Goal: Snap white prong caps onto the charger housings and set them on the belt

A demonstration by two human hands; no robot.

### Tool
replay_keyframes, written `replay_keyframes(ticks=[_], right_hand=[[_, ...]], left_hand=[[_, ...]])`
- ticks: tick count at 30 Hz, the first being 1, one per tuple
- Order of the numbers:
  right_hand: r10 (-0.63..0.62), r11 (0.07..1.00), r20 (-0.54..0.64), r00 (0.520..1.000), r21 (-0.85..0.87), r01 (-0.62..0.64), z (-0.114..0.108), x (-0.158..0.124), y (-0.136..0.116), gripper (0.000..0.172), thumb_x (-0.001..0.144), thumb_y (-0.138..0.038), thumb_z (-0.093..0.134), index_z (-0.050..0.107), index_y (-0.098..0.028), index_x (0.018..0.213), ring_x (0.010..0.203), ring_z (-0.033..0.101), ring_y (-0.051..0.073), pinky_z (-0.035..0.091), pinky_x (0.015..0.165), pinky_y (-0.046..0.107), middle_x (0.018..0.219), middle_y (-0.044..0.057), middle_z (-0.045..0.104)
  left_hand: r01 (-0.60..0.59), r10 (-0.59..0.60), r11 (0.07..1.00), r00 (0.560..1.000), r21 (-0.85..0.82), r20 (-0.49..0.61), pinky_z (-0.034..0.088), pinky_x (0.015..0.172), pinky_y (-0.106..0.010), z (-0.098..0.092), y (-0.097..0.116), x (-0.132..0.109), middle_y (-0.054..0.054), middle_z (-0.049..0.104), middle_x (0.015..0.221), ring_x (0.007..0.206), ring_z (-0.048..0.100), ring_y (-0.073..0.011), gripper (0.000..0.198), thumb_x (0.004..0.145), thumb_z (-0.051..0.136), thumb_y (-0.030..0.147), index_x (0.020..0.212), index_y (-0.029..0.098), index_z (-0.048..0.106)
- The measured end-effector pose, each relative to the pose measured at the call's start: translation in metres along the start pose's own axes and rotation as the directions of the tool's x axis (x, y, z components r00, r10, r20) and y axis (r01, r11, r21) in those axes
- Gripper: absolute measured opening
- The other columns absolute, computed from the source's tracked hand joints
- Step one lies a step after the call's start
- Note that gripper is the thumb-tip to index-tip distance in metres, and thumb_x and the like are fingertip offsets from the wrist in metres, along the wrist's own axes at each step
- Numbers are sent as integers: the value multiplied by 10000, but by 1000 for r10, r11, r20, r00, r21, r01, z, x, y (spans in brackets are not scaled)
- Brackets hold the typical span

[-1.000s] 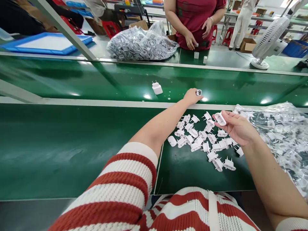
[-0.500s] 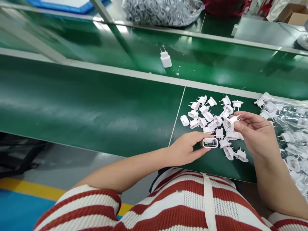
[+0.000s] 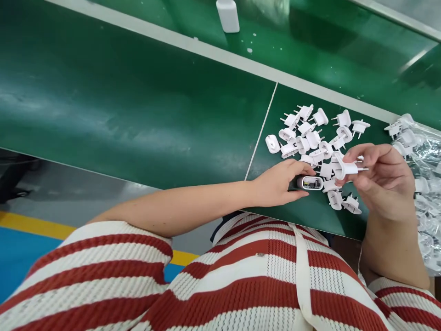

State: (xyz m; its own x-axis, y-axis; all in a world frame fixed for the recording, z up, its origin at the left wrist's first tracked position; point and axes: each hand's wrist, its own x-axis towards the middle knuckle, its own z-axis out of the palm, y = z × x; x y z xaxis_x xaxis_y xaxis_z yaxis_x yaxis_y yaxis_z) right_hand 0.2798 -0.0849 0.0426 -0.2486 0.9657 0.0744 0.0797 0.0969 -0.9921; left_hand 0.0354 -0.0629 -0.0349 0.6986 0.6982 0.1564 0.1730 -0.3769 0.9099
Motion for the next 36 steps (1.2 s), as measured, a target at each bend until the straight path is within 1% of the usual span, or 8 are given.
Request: replay_keyframes(ticks=[4, 8, 11, 14, 16, 20, 27, 36], right_hand=[[-68, 983, -26, 997, -172, 63, 8, 2, 0, 183, 914, -338, 779, 685, -337, 1071, 800, 663, 206, 603, 557, 331, 963, 31, 709], [-52, 917, -13, 999, -397, 42, 12, -4, -4, 398, 910, -260, 771, 635, -357, 1271, 894, 697, 217, 634, 761, 402, 1241, 37, 703], [-65, 798, -17, 998, -601, 42, 11, -11, -8, 327, 911, -296, 779, 679, -369, 1214, 959, 720, 249, 630, 839, 437, 1143, 13, 743], [-114, 624, 105, 988, -766, 154, 10, -14, -13, 181, 924, -283, 768, 724, -335, 1091, 847, 726, 236, 610, 768, 414, 997, 1, 764], [-115, 556, 205, 972, -798, 234, 12, -12, -18, 184, 962, -238, 707, 715, -324, 1125, 887, 723, 242, 598, 769, 405, 1022, 22, 760], [-81, 535, 297, 952, -793, 292, 22, -10, -23, 312, 993, -191, 631, 679, -336, 1265, 965, 718, 257, 599, 778, 401, 1105, 59, 730], [-219, 396, 241, 945, -864, 312, 33, -19, -7, 293, 935, -202, 737, 710, -336, 1195, 902, 738, 255, 615, 752, 393, 1023, 36, 765], [-231, 379, 244, 942, -869, 319, 34, -29, 6, 376, 970, -194, 666, 679, -405, 1281, 932, 749, 286, 624, 798, 471, 1103, 39, 772]], left_hand=[[7, -7, 1000, 1000, 24, -12, 526, 933, -387, 1, -3, 3, -105, 726, 1176, 1071, 625, -264, 453, 903, 779, 352, 1306, 186, 657], [-51, 52, 997, 998, 54, -30, 518, 937, -390, 5, -5, 4, -122, 743, 1149, 1042, 625, -267, 515, 876, 818, 356, 1314, 133, 662], [-116, 120, 990, 992, 77, -43, 500, 1020, -419, 6, -7, 3, -153, 699, 1275, 1147, 621, -286, 464, 889, 801, 299, 1299, 126, 672], [-145, 147, 984, 989, 105, -16, 501, 1031, -419, 4, -7, 2, -165, 673, 1294, 1202, 607, -294, 367, 924, 742, 224, 1274, 127, 689], [-145, 144, 983, 989, 115, 16, 506, 1015, -415, 1, -6, 2, -156, 689, 1240, 1166, 616, -291, 343, 925, 731, 208, 1256, 124, 694], [-120, 118, 987, 993, 106, 24, 499, 1018, -412, -2, -3, 5, -136, 706, 1199, 1134, 625, -284, 318, 913, 733, 194, 1225, 143, 699], [-119, 119, 986, 993, 116, 5, 499, 994, -394, 0, -3, 8, -122, 713, 1134, 1093, 636, -278, 216, 904, 737, 208, 1110, 145, 725], [-76, 76, 994, 997, 75, -1, 510, 983, -400, -1, -1, 9, -97, 720, 1113, 1096, 642, -275, 167, 883, 742, 199, 1048, 176, 744]])
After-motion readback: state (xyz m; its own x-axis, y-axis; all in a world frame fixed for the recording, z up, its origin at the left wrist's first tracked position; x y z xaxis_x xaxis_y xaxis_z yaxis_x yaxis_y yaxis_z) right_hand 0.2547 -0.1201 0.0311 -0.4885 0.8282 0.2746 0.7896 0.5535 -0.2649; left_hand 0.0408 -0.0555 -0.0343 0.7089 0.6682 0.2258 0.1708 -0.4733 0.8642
